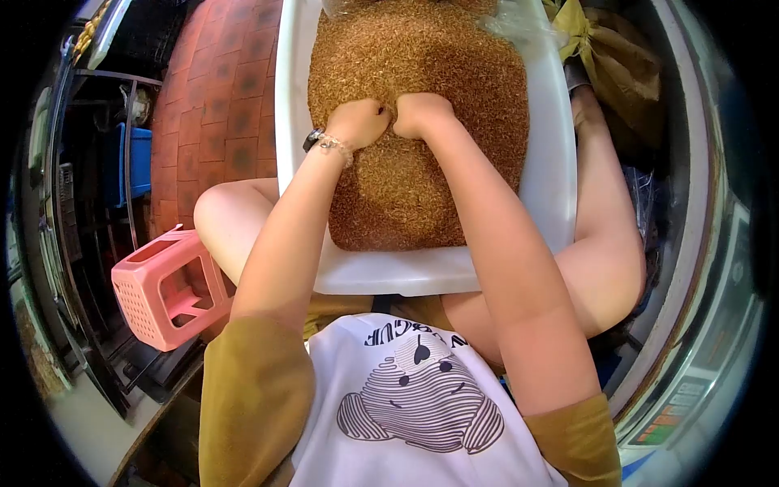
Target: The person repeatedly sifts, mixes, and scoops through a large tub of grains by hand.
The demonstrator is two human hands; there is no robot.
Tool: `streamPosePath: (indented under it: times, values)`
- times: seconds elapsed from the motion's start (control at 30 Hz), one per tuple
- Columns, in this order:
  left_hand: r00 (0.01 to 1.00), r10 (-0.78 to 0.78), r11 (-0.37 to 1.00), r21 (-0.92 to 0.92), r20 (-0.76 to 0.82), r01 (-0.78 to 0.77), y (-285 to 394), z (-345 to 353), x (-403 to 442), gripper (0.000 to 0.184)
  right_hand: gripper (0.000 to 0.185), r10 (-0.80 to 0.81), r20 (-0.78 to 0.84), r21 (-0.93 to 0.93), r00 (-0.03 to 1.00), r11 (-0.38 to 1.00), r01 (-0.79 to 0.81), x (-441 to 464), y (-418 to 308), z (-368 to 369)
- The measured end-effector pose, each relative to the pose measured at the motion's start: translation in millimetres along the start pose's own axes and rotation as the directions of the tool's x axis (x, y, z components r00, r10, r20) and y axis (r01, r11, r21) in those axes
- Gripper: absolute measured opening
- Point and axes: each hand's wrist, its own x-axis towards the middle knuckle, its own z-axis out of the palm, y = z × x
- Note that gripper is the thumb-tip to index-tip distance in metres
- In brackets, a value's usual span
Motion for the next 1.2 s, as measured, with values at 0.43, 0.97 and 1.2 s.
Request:
streamPosePath:
  times: [0.43, 0.97, 1.2]
  values:
    - [0.996, -0.086, 0.996, 0.015, 0.033, 0.085, 8, -5, -6, 0.042, 0.025, 0.037, 0.03, 0.015, 0.999, 0.999, -0.037, 1, 1, 1]
    - [0.96, -0.244, 0.92, -0.279, 0.138, 0.274, 1, 42, -20, 0.065, 0.062, 0.039, 0.254, 0.547, 0.967, 0.818, -0.176, 7, 51, 57]
    - [0.952, -0.158, 0.878, -0.404, 0.261, 0.257, -7, 62, -26, 0.061, 0.059, 0.015, 0.269, 0.63, 0.963, 0.754, -0.188, -14, 48, 72]
